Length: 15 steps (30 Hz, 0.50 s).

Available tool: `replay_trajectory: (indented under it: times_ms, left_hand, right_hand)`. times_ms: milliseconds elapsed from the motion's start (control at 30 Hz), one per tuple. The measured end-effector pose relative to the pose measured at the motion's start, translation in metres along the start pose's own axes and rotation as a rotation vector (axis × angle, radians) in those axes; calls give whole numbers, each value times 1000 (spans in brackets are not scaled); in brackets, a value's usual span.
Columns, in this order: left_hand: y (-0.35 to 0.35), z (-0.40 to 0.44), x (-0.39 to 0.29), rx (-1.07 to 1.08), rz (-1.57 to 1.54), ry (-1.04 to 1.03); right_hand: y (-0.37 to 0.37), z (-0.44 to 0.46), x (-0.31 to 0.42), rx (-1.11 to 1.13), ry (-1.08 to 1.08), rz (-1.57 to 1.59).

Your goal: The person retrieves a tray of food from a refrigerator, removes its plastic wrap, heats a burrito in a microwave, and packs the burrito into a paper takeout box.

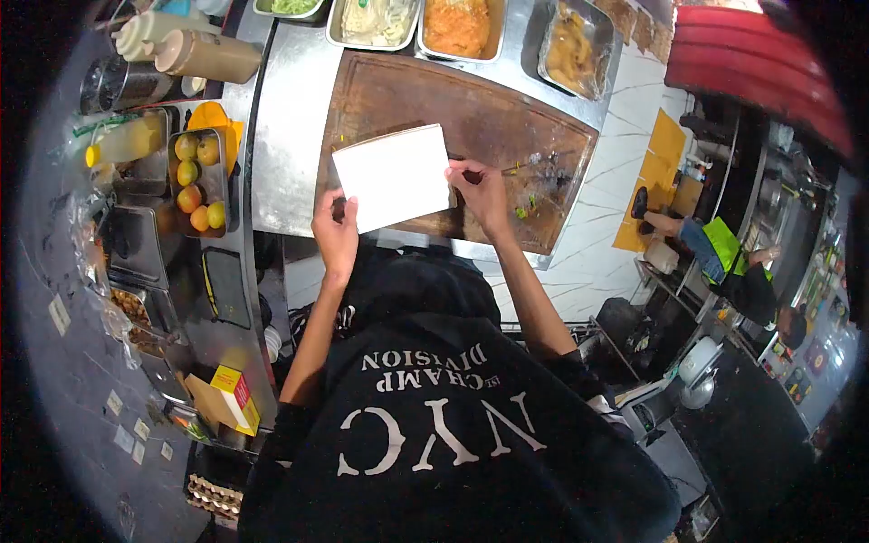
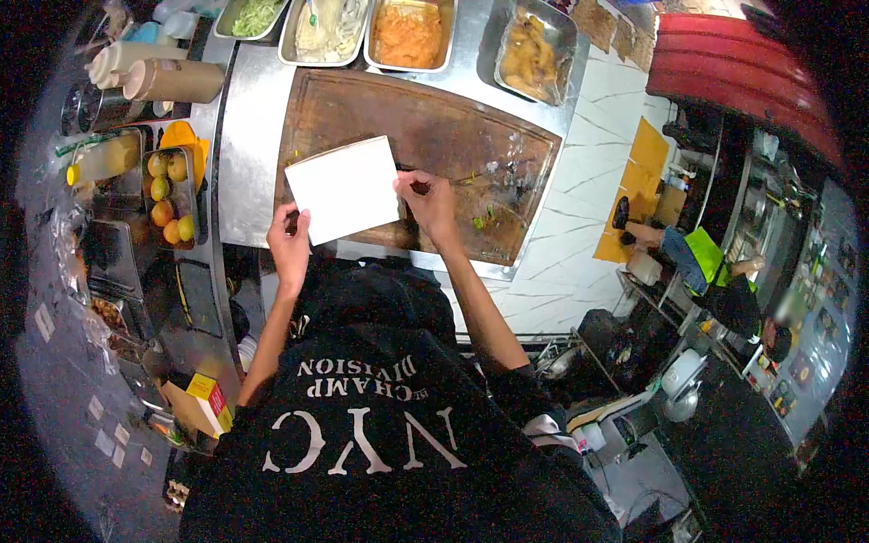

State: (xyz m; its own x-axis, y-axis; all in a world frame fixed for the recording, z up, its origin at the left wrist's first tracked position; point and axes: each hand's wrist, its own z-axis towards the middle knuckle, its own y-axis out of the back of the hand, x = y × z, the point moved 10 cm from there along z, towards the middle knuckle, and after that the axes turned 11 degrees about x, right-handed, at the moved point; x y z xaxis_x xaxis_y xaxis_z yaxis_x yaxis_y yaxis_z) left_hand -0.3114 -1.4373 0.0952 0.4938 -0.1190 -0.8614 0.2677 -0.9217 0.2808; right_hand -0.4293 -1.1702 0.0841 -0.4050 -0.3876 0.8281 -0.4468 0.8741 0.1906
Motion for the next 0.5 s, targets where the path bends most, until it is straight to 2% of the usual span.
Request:
replay_trajectory:
  times_ms: [100, 233, 500]
  left_hand:
    - [0, -1, -5, -51, 49, -62]
    - [1, -1, 2, -44, 56, -10]
    - [1, -3, 8, -43, 104, 23]
  right_hand:
    - [-2, 5, -11, 10, 24, 136]
    - [-9, 9, -12, 59, 33, 310]
    - [-4, 9, -14, -61, 25, -6]
